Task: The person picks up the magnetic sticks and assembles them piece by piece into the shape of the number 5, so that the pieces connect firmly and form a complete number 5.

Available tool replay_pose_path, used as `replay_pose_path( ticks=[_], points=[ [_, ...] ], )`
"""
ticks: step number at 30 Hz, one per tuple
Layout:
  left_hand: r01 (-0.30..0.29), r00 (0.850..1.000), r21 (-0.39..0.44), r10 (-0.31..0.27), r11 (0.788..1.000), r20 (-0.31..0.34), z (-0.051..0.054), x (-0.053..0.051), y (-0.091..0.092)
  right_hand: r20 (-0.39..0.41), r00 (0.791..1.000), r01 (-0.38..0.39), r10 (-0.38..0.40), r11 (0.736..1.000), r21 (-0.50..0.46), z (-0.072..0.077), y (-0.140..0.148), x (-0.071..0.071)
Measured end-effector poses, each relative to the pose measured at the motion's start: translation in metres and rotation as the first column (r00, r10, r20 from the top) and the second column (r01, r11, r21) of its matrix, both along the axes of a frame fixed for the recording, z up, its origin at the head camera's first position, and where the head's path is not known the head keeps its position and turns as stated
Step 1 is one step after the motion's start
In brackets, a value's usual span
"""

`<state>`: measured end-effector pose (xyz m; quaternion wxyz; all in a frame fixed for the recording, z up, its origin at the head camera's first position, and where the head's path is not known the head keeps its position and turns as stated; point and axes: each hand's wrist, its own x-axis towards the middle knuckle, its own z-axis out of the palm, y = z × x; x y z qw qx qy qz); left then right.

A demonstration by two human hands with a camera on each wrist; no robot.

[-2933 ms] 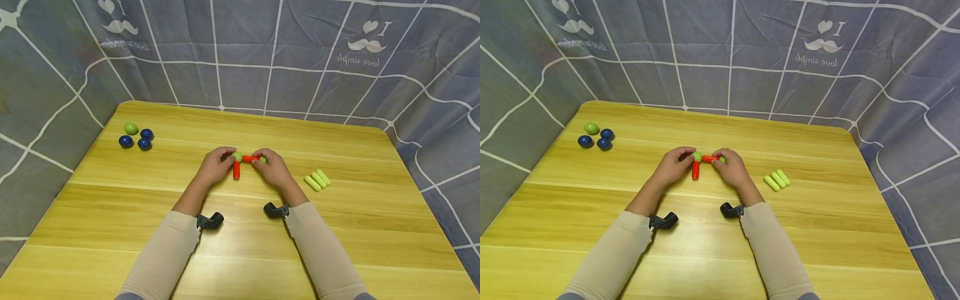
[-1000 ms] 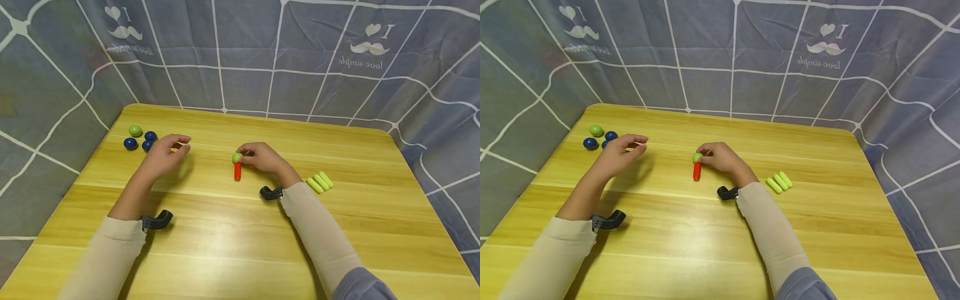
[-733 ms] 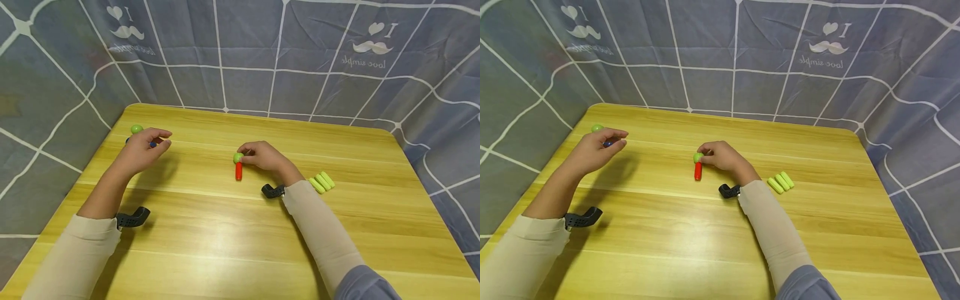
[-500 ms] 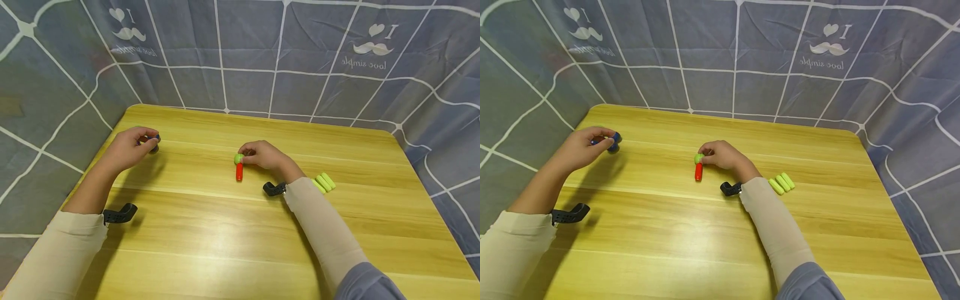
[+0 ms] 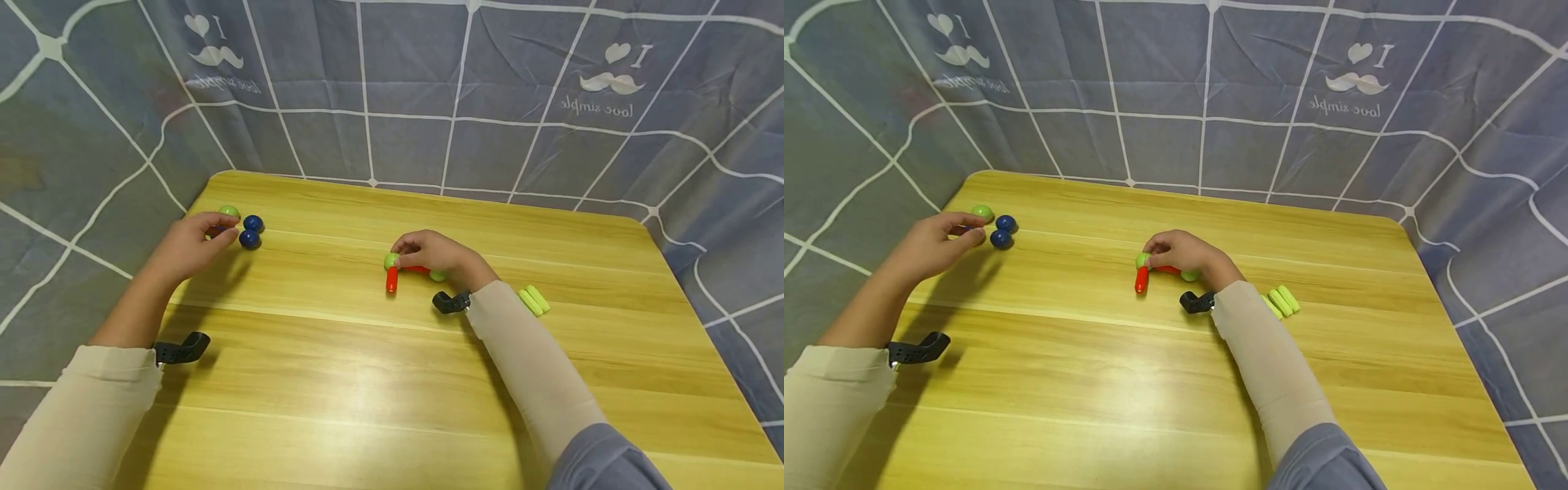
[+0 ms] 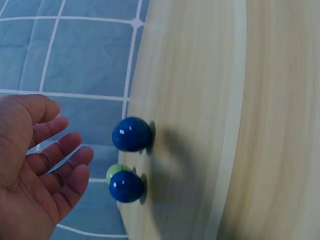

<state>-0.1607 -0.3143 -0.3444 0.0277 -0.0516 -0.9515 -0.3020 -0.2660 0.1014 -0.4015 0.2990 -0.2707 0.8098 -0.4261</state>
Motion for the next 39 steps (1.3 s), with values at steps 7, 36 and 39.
replay_pose_path(
  ticks=[7, 36, 39],
  points=[
    [0.007, 1.000, -0.046, -0.006, 0.999, 0.030, 0.004, -0.007, -0.017, -0.037, 0.999, -0.035, 0.036, 0.999, 0.014, -0.002, 0.002, -0.006],
    [0.073, 0.986, -0.310, -0.023, 0.948, 0.164, -0.019, -0.021, 0.018, -0.024, 0.999, -0.032, 0.033, 0.999, 0.011, -0.003, 0.001, -0.005],
    [0.092, 0.986, -0.313, -0.041, 0.945, 0.165, -0.022, -0.021, 0.018, -0.017, 0.999, -0.031, 0.031, 0.999, 0.012, -0.002, 0.002, -0.006]
  ],
)
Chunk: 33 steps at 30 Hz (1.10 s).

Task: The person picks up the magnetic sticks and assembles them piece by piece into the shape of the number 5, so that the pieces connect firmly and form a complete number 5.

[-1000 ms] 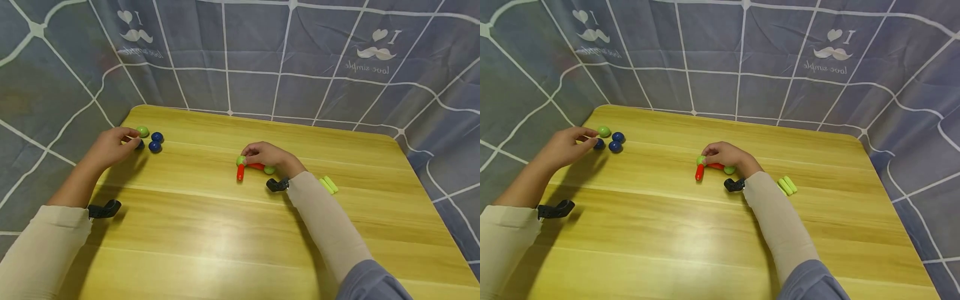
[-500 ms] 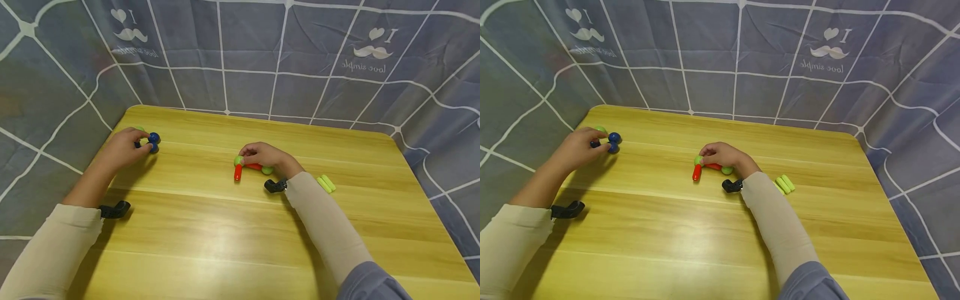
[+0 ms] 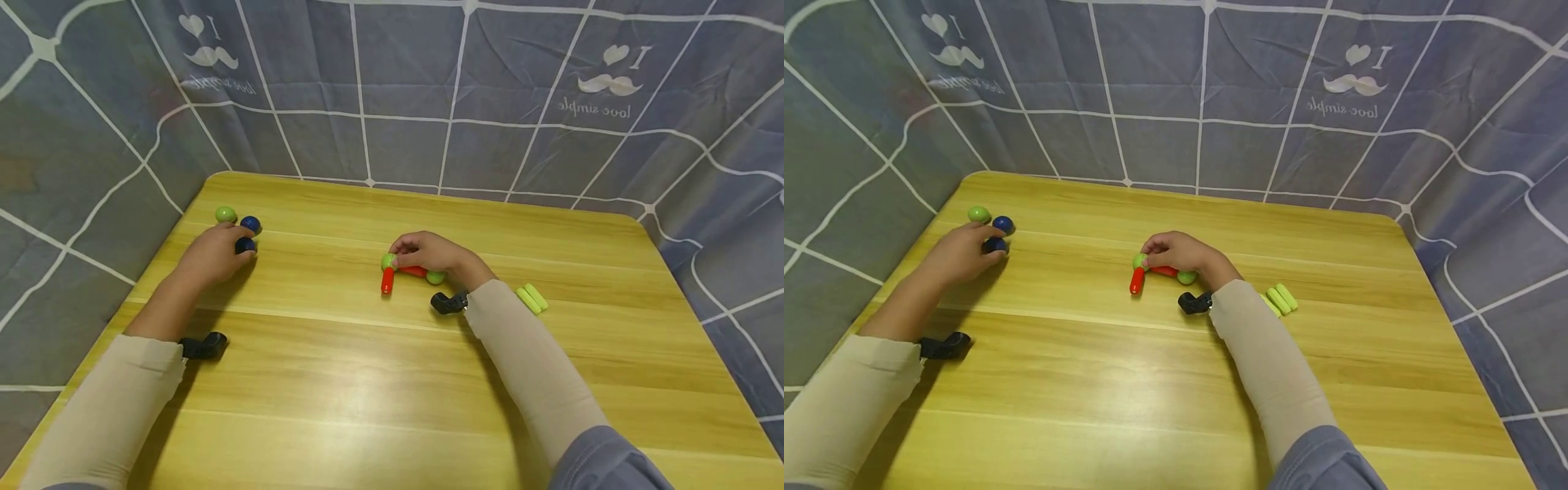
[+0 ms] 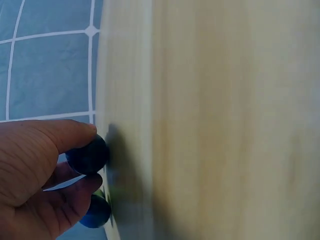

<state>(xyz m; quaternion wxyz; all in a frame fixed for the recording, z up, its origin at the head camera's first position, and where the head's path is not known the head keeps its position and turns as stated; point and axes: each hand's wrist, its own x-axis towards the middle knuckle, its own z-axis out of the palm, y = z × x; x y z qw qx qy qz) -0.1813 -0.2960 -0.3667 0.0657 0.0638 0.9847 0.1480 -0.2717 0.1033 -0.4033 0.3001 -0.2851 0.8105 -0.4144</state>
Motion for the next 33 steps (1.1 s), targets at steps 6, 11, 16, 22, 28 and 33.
replay_pose_path(
  ticks=[6, 11, 16, 22, 28, 33],
  points=[
    [0.059, 0.997, 0.028, -0.057, 0.998, -0.052, -0.003, 0.005, 0.007, -0.001, 1.000, 0.002, -0.002, 1.000, 0.008, -0.001, 0.001, 0.000],
    [0.098, 0.991, 0.081, -0.090, 0.992, -0.097, -0.005, 0.012, 0.026, 0.000, 1.000, 0.013, -0.013, 1.000, 0.009, -0.002, 0.001, 0.001],
    [0.118, 0.993, 0.222, -0.112, 0.968, -0.041, -0.006, 0.018, 0.049, 0.001, 1.000, 0.021, -0.021, 1.000, 0.001, -0.002, 0.000, 0.002],
    [0.144, 0.987, 0.352, -0.161, 0.925, 0.019, -0.007, 0.023, 0.077, 0.008, 0.999, 0.039, -0.039, 0.999, 0.000, -0.001, -0.001, 0.004],
    [0.175, 0.980, 0.410, -0.196, 0.895, 0.010, -0.009, 0.025, 0.101, 0.012, 0.999, 0.044, -0.044, 0.999, -0.005, -0.002, -0.002, 0.005],
    [0.171, 0.978, 0.456, -0.207, 0.874, 0.030, -0.010, 0.027, 0.117, 0.000, 0.999, 0.039, -0.038, 0.999, -0.009, -0.003, -0.002, 0.006]
  ],
)
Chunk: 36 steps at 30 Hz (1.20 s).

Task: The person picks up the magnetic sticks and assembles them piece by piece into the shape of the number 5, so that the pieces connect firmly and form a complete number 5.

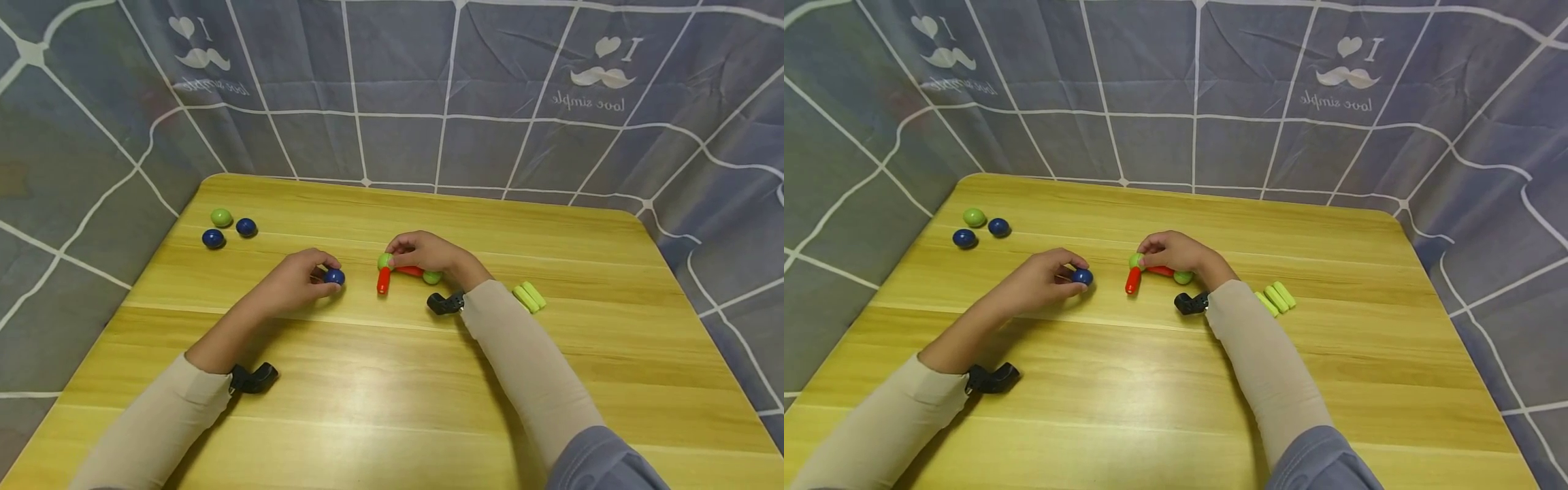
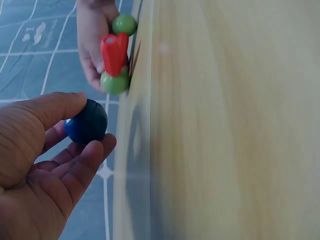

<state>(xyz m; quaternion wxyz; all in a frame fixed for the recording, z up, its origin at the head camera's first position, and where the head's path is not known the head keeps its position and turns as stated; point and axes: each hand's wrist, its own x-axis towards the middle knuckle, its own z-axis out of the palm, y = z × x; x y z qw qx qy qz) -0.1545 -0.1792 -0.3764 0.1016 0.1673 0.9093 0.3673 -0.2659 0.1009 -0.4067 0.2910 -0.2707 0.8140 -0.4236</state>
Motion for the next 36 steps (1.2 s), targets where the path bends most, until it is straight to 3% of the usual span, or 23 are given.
replay_pose_path(
  ticks=[9, 15, 18, 26, 36],
  points=[
    [0.096, 0.995, 0.073, -0.096, 0.993, 0.000, -0.004, 0.004, 0.017, 0.001, 1.000, 0.012, -0.012, 1.000, 0.004, 0.003, -0.001, 0.002],
    [0.180, 0.981, 0.043, -0.176, 0.983, -0.076, -0.008, 0.007, 0.018, -0.001, 1.000, 0.016, -0.015, 1.000, 0.017, 0.003, -0.002, 0.002],
    [0.186, 0.978, 0.033, -0.182, 0.982, -0.106, -0.008, 0.008, 0.019, 0.003, 1.000, 0.022, -0.022, 1.000, 0.017, 0.004, -0.002, 0.003],
    [0.196, 0.979, 0.026, -0.194, 0.980, -0.056, -0.006, 0.011, 0.031, -0.007, 1.000, 0.021, -0.020, 1.000, 0.018, 0.003, -0.002, 0.002],
    [0.220, 0.971, 0.005, -0.219, 0.975, -0.097, -0.009, 0.013, 0.045, -0.014, 1.000, 0.016, -0.016, 1.000, 0.004, 0.003, -0.001, 0.002]
  ],
)
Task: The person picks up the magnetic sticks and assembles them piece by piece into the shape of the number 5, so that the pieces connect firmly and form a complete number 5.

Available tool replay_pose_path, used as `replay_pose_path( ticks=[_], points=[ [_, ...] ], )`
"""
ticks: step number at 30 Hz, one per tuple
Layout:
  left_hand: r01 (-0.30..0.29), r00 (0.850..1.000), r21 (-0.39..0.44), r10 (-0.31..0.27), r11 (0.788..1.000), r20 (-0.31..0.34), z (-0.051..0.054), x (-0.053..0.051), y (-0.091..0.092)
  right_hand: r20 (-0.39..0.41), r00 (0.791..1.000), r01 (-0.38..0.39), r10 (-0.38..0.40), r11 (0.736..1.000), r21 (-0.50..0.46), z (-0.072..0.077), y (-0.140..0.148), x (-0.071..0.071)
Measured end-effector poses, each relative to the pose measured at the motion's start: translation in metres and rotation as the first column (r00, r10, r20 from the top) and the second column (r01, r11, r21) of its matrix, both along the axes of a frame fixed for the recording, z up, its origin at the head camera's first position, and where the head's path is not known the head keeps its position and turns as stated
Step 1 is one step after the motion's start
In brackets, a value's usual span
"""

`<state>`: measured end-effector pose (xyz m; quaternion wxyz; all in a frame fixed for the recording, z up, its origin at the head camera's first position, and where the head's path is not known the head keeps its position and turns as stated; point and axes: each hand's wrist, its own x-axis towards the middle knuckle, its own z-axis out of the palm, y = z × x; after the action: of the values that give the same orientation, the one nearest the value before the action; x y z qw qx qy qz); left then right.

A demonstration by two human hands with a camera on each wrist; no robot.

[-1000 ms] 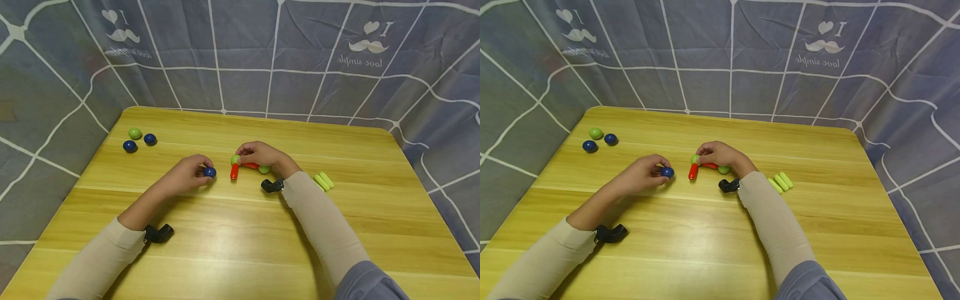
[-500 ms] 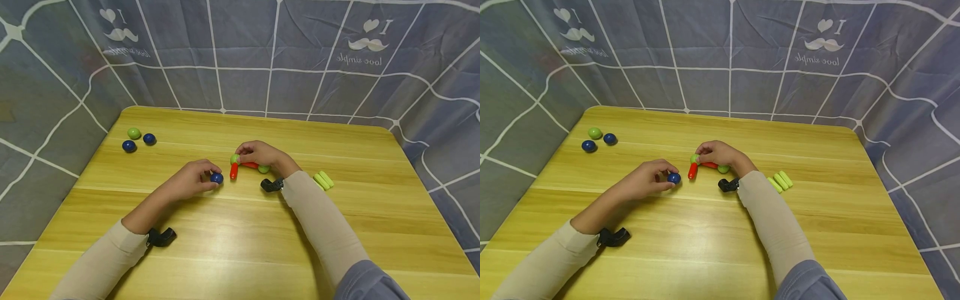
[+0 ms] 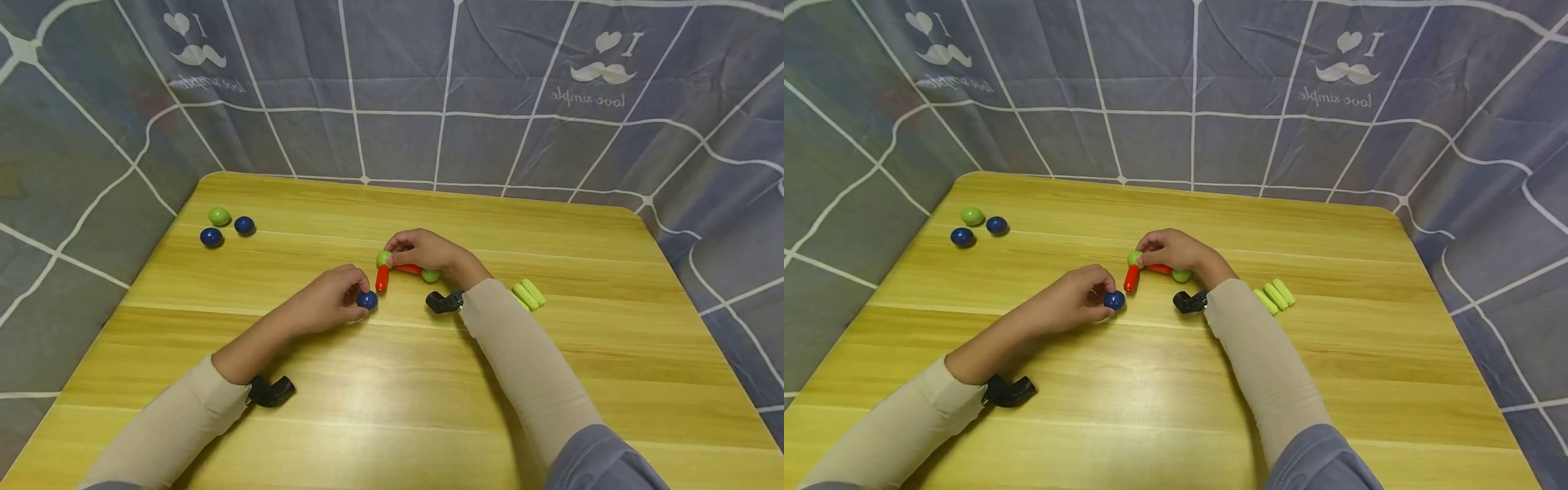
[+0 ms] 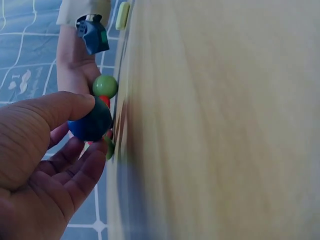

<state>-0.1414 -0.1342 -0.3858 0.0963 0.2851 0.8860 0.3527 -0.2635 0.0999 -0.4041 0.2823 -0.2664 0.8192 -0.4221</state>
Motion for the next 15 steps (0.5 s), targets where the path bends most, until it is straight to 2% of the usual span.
replay_pose_path(
  ticks=[6, 11, 15],
  points=[
    [0.024, 0.999, -0.001, -0.024, 1.000, -0.037, -0.003, 0.000, 0.004, -0.003, 1.000, -0.010, 0.010, 1.000, -0.007, -0.001, 0.000, 0.000],
    [0.021, 0.998, -0.084, -0.026, 0.996, -0.062, -0.003, 0.002, 0.007, -0.003, 1.000, -0.010, 0.010, 1.000, 0.001, 0.000, 0.000, 0.000],
    [-0.004, 0.992, -0.127, -0.012, 0.992, -0.126, 0.000, 0.006, 0.014, -0.005, 1.000, -0.011, 0.011, 1.000, 0.003, 0.000, 0.001, 0.000]
  ],
)
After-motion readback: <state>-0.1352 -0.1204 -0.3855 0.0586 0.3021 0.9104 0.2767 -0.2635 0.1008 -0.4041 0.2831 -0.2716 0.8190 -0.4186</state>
